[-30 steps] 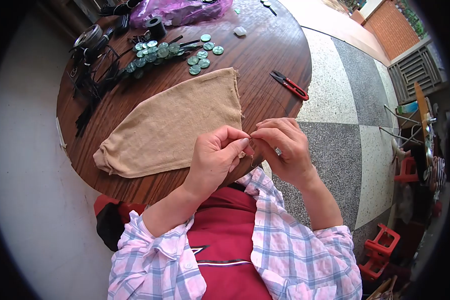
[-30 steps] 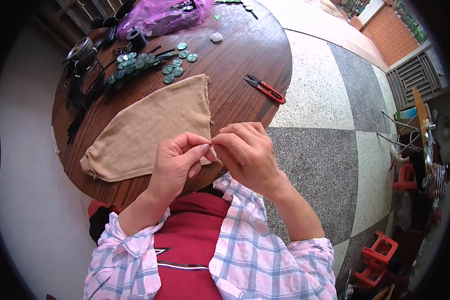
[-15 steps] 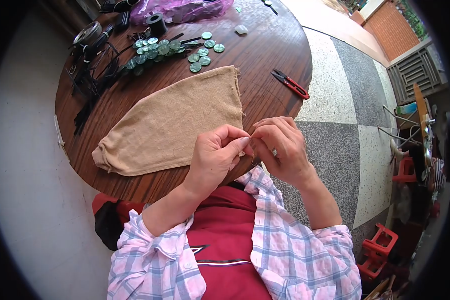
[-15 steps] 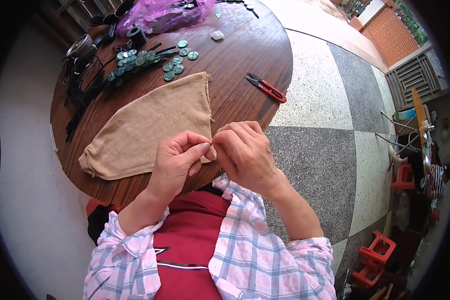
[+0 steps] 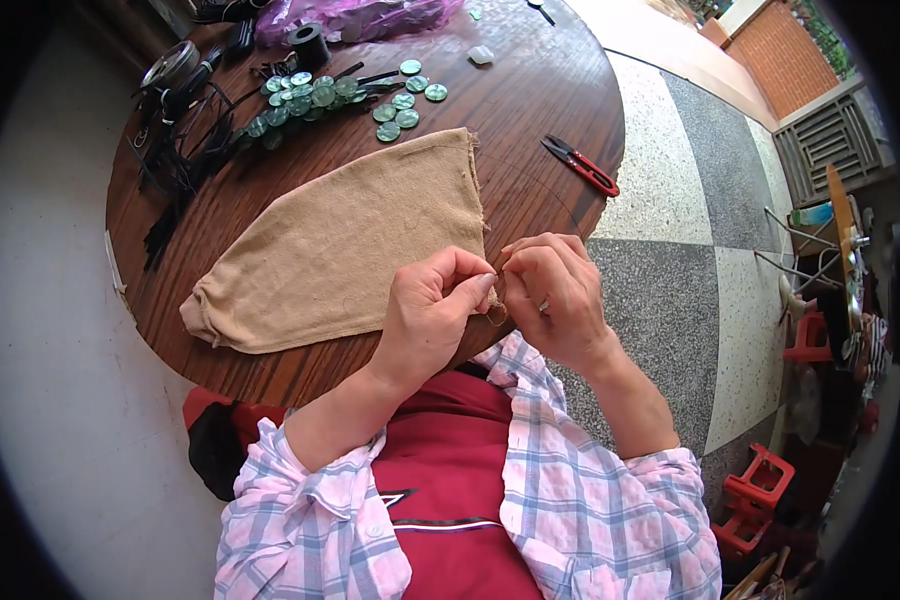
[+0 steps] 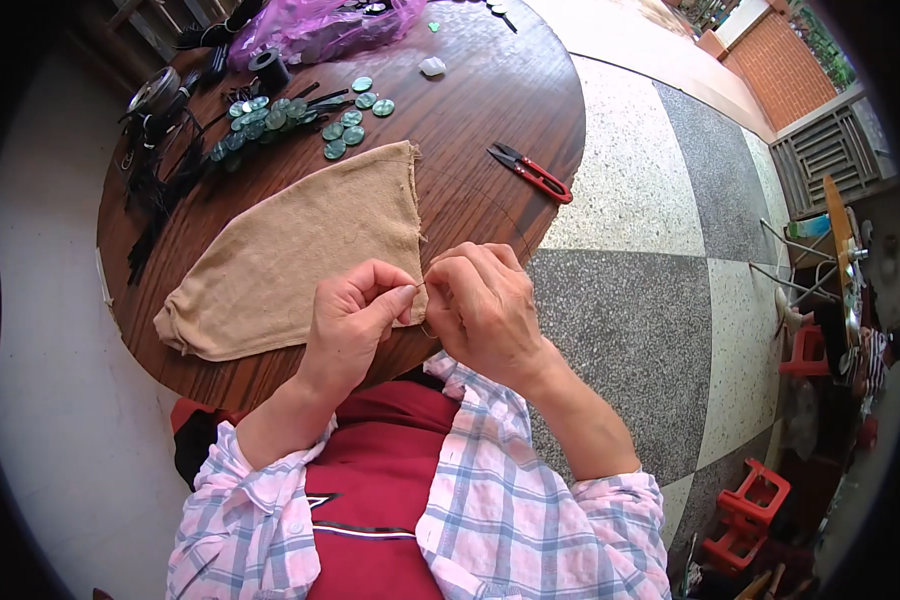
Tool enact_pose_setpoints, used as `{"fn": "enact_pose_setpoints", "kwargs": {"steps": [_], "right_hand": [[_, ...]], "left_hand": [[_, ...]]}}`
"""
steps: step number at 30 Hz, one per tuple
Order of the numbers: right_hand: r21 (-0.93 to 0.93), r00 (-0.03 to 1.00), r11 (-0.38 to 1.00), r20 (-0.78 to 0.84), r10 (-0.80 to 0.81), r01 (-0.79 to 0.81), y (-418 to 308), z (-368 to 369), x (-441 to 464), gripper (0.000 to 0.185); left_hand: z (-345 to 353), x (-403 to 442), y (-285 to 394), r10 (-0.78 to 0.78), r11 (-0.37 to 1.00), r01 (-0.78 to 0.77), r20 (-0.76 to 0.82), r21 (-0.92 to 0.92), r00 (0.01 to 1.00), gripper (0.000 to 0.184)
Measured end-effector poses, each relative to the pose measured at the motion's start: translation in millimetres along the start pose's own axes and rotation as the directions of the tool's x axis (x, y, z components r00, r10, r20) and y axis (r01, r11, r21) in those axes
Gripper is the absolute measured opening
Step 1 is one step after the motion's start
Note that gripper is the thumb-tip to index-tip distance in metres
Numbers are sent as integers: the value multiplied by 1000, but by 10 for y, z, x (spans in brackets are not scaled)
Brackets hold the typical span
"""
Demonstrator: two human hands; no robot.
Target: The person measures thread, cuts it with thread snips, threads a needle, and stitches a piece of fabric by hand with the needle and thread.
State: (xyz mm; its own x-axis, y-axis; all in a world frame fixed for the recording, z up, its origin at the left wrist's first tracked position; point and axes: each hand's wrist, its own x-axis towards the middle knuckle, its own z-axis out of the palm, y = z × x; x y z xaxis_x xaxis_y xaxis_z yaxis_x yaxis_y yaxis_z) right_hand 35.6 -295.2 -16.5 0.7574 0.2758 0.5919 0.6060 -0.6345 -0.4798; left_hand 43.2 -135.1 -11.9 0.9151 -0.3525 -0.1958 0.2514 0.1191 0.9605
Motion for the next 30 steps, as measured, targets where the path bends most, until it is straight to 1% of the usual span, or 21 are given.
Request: {"fn": "enact_pose_setpoints", "kwargs": {"steps": [3, 6, 9, 15, 22, 25, 30], "right_hand": [[2, 1000, 1000, 12, 11, -11, 19, -9, 1, 16], [9, 998, 998, 7, 62, -62, -9, -67, 38, 16], [9, 998, 999, 61, 34, -34, 6, -88, 42, 16], [-14, 995, 999, 92, -30, 32, 18, -40, 64, 13], [20, 994, 1000, 110, -12, 10, 15, -28, 86, 11], [24, 993, 1000, 120, -11, 9, 25, -25, 94, 11], [28, 993, 1000, 116, -16, 13, 8, -16, 102, 12]], "left_hand": [[0, 4, -3, -1, 1000, 1, -3, -13, 1000, 6], [-10, 1, 15, -5, 1000, 4, -11, -31, 1000, 6], [-18, -1, 8, 7, 1000, -7, -7, -19, 1000, 6], [-22, 7, -12, 17, 1000, -17, -4, 9, 1000, 6], [-52, 53, -127, 87, 996, -87, -1, 23, 996, 6], [-55, 49, -93, 67, 998, -67, -5, 10, 998, 4], [-65, 49, -98, 98, 994, -97, -12, 52, 995, 4]]}}
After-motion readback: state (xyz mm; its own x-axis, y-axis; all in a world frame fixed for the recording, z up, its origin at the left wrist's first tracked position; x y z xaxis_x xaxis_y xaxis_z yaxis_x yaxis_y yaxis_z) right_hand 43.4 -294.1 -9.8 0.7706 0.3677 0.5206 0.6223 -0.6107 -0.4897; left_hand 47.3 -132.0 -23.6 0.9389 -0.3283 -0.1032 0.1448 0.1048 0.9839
